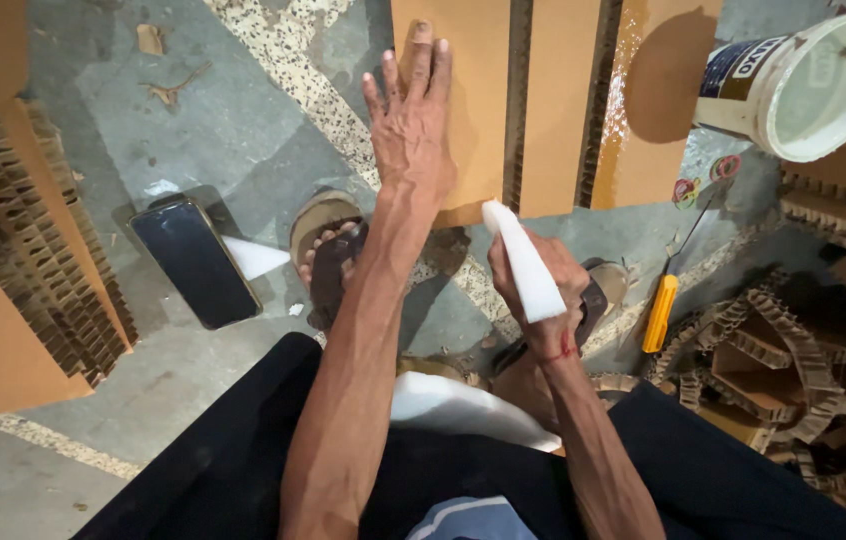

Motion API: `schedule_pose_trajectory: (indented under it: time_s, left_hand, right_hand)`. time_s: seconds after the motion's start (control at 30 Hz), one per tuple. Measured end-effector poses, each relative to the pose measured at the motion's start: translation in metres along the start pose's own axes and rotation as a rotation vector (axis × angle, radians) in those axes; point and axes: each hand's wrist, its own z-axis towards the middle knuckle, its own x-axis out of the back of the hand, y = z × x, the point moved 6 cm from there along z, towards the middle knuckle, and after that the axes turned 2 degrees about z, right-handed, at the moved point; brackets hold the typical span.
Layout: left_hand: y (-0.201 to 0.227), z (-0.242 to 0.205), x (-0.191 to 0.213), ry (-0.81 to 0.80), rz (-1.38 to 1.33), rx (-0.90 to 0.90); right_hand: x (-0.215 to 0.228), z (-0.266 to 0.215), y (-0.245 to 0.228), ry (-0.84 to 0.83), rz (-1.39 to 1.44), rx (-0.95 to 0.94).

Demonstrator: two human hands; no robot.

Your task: The person applies glue to the edges of corrugated cardboard pieces using a foam applicator, then folds and presses the pieces together to form box structures. The person repeats this process for multiple units, stacking completed boxes aside.

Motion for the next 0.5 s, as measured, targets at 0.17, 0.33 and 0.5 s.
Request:
schedule_pose_trajectory:
  time_s: [0.17, 0.33, 0.5]
  left_hand:
    - [0.001, -0.001, 0.002, -0.033, -0.011, 0.014]
    - [0.002, 0.0, 0.01, 0.017, -0.029, 0.0]
    - [0.001, 0.003, 0.008, -0.05, -0.05, 0.019]
  right_hand:
    - [-0.006, 0.009, 0.012, 0.067, 0.022, -0.118]
    - [-0.015, 0.029, 0.018, 0.161, 0.209, -0.151]
    - [-0.029, 0.047, 0.029, 0.233, 0.358, -0.237]
